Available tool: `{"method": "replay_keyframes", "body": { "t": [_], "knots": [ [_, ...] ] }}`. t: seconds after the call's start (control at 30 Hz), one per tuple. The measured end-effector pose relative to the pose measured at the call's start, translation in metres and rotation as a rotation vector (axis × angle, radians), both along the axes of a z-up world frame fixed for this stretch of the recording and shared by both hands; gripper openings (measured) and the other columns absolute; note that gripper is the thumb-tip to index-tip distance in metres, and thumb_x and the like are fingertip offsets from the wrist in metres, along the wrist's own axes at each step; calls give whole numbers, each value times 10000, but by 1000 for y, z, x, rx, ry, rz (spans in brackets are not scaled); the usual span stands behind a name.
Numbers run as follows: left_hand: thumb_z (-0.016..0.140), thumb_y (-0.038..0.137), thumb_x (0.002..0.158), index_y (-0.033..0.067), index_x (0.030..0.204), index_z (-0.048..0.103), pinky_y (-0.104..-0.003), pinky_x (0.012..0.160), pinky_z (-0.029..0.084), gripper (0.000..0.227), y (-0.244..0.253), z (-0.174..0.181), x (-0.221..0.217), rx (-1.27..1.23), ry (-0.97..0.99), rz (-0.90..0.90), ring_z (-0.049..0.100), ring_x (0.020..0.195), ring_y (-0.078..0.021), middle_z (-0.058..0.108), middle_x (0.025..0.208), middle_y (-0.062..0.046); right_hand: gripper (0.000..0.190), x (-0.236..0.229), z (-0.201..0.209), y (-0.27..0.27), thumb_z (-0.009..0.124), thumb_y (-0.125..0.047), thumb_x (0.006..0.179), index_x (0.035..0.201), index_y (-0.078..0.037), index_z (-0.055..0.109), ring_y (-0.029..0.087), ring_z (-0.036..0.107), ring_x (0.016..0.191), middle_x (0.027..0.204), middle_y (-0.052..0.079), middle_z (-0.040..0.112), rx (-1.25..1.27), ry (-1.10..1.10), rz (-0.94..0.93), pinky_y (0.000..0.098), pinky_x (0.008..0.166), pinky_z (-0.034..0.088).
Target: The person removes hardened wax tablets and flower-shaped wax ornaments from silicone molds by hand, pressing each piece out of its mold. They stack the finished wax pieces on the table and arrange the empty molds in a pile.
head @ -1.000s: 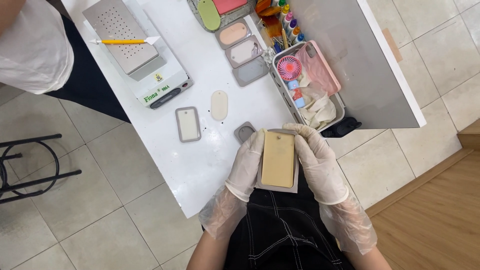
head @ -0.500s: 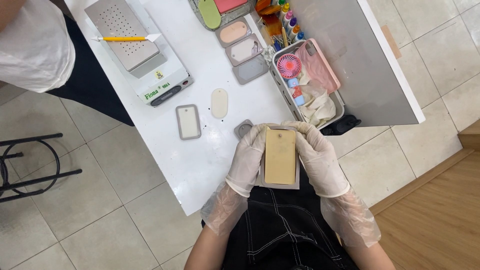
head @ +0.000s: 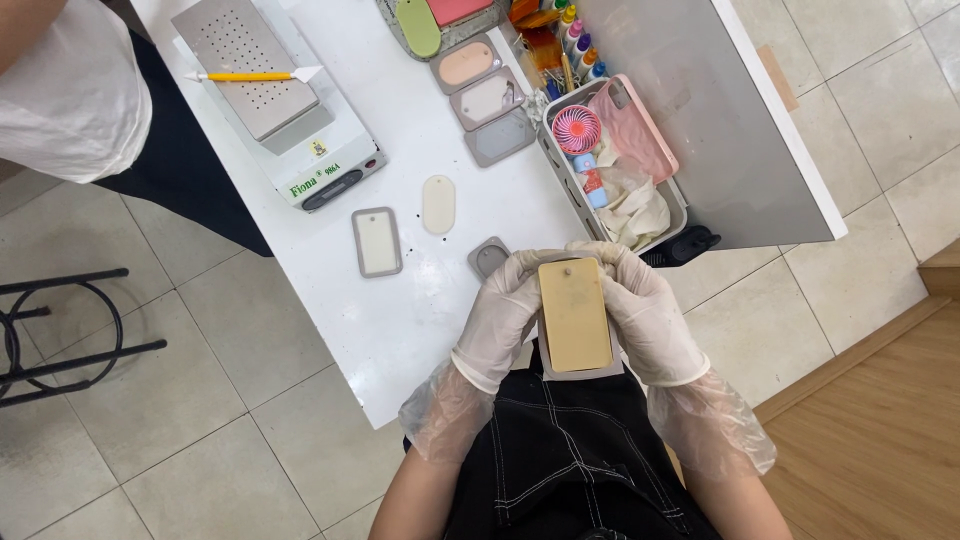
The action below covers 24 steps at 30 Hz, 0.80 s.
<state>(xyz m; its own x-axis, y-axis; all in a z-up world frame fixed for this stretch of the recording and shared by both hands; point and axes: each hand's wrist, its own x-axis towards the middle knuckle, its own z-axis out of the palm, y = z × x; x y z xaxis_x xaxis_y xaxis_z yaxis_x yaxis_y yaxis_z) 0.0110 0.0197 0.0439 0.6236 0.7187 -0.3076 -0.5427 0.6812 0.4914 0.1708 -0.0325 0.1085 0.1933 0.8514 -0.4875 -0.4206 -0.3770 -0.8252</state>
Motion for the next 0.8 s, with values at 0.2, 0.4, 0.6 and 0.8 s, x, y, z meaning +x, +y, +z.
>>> {"method": "replay_keyframes", "body": {
  "t": [0.2,0.4,0.6,0.8],
  "knots": [
    [645,104,1025,-1,1236,633,-274,937,563,235,-2,3,-2,28,4,19,681,1054,-136,709,1157,-81,289,-3,3,1,642,-187,1002,1229,-8,647,70,690,808,966,33,728,23,5,14,217,708,560],
    [666,120,1014,6,1201,650,-245,874,554,220,-2,7,-1,90,123,26,667,990,-98,718,1107,-52,284,-2,0,1,659,-183,992,1226,-22,657,71,685,788,946,34,728,0,-16,4,221,687,556],
    [682,129,1010,6,1163,668,-228,827,536,196,-3,7,0,141,223,44,647,935,-73,721,1055,-39,275,-4,1,3,659,-171,979,1217,-33,650,73,696,788,947,34,736,-7,-5,-8,222,686,563],
    [672,122,1000,7,1146,667,-228,865,542,185,-1,14,-2,170,271,49,653,958,-70,728,1062,-35,282,-4,-6,2,667,-175,987,1224,-22,654,79,688,776,938,47,734,-11,-35,-15,226,668,553]
  ]
}}
